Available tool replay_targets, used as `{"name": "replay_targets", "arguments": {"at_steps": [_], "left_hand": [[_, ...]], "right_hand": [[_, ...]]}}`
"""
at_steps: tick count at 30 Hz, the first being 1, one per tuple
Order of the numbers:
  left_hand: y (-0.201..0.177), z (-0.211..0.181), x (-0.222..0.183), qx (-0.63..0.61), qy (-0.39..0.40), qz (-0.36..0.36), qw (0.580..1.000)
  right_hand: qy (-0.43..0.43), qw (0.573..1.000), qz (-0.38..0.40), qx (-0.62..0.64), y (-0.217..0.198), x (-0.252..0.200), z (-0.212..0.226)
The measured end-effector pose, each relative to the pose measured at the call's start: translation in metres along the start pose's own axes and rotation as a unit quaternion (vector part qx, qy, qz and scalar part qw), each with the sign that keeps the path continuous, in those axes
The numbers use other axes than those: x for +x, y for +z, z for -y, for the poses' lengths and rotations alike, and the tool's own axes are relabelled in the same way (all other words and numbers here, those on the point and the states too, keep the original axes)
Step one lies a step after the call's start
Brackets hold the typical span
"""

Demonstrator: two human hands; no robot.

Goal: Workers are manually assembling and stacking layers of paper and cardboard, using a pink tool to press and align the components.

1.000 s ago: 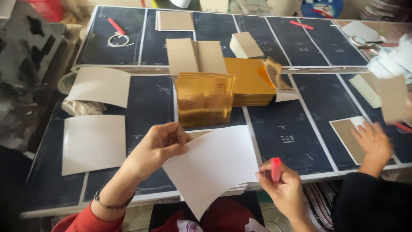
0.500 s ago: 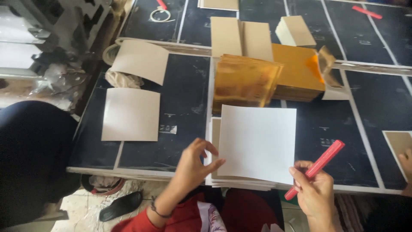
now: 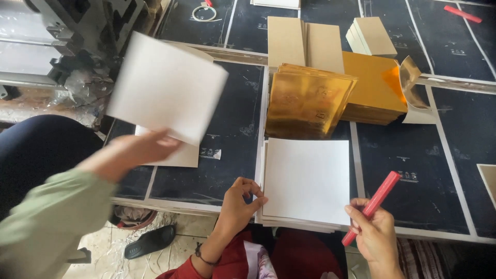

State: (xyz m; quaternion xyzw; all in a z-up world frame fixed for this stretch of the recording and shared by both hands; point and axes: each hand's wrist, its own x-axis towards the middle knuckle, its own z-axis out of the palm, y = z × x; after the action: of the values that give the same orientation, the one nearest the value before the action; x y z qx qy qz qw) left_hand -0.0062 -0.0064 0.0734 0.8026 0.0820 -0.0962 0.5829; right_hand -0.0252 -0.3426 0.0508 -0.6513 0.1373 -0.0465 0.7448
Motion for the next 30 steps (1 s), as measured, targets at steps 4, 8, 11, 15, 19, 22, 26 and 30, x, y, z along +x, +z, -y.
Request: {"name": "replay_targets", "arguments": {"at_steps": [4,8,11,15,19,22,26,30], "left_hand": [[0.005,0.011,0.001,-0.035,0.037,-0.019,0.999],[0.007,0.013,-0.002,-0.043,0.056,-0.027,0.997],[0.015,0.037,0.007,-0.032,0.149,-0.068,0.986],[0.014,0.052,0.013,-0.028,0.211,-0.071,0.975],[0.015,0.037,0.004,-0.03,0.131,-0.052,0.99],[0.013,0.027,0.0,-0.043,0.072,-0.036,0.996],[0.014,0.033,0.001,-0.047,0.096,-0.045,0.993],[0.011,0.023,-0.003,-0.021,0.052,-0.037,0.998]], "right_hand": [[0.008,1.0,-0.002,-0.001,0.0,0.003,-0.004],[0.015,1.0,0.001,0.012,-0.006,0.008,-0.013],[-0.019,1.0,0.012,0.016,-0.013,0.012,-0.027],[0.004,1.0,-0.023,-0.013,-0.014,0.02,-0.033],[0.023,0.995,0.0,-0.092,-0.004,0.015,-0.003],[0.043,0.993,0.004,-0.106,0.003,0.011,0.006],[0.035,0.992,-0.005,-0.122,0.005,0.01,0.005],[0.027,0.992,-0.014,-0.124,0.007,0.007,0.0]]}}
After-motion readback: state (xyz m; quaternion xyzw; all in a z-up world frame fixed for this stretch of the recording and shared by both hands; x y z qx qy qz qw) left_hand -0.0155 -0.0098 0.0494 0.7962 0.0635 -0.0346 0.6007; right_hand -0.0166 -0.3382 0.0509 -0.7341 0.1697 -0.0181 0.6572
